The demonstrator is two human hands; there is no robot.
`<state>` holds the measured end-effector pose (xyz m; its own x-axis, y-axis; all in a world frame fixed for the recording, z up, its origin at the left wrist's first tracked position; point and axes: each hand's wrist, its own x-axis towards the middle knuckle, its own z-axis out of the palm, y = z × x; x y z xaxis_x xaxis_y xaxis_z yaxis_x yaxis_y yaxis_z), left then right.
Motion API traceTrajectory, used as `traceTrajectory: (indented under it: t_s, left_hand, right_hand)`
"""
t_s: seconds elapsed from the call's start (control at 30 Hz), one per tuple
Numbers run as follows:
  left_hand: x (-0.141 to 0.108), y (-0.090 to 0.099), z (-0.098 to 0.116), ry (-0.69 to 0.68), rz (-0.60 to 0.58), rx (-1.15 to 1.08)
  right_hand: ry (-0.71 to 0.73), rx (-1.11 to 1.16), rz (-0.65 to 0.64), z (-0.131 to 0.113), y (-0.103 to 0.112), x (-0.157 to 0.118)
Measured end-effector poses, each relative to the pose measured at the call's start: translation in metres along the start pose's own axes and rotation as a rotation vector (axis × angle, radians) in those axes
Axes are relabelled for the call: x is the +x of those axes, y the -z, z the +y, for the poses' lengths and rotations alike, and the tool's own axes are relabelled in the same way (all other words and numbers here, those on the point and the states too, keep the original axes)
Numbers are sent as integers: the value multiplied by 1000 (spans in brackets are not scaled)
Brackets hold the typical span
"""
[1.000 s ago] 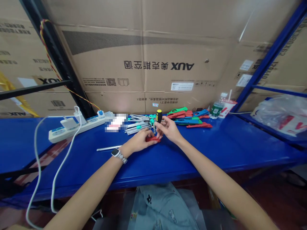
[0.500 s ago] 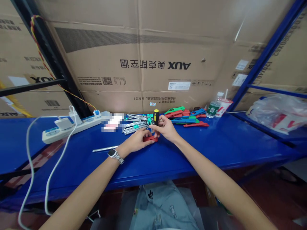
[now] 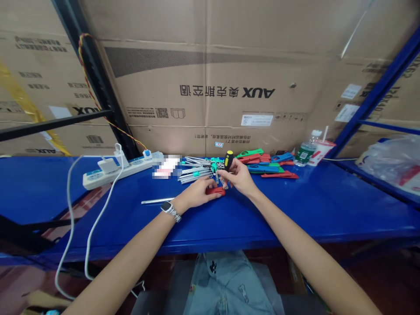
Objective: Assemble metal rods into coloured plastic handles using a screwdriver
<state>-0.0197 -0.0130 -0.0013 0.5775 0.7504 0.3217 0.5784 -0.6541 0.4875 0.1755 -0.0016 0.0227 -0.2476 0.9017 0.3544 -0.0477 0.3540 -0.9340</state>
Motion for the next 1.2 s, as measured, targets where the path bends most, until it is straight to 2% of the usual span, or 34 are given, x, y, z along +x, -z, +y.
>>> traceTrajectory:
  t_s: [0.13, 0.27, 0.37, 0.5, 0.67, 0.77, 0.87, 1.03, 1.1, 1.2]
  left_hand:
    - [0, 0, 0, -3, 7, 4]
    - [1, 1, 1, -2, -17, -25]
    - [2, 1, 1, 3, -24, -36]
    - [2, 0, 0, 5, -23, -33]
    - [2, -1, -1, -5, -29, -44]
    - [3, -1, -1, 13, -46, -39]
    - [2, -1, -1, 24, -51, -37]
    - [2, -1, 0, 19, -30, -36]
    - [2, -1, 0, 19, -30, -31]
    - [3, -1, 0, 7, -16, -13]
  right_hand:
    - [-42, 17, -30, 2, 3, 1]
    - [-113, 65, -217, -3, 11, 0]
    - [-134, 82, -266, -6, 15, -1]
    - [-129, 94, -217, -6, 12, -1]
    - [-68, 66, -52, 3, -3, 1]
    - [-29, 61, 6, 10, -10, 1]
    - [-8, 51, -39, 11, -7, -1]
    - [-99, 98, -194, -1, 5, -2]
    - [-88, 59, -179, -4, 6, -1]
    - [-31, -4, -50, -3, 4, 1]
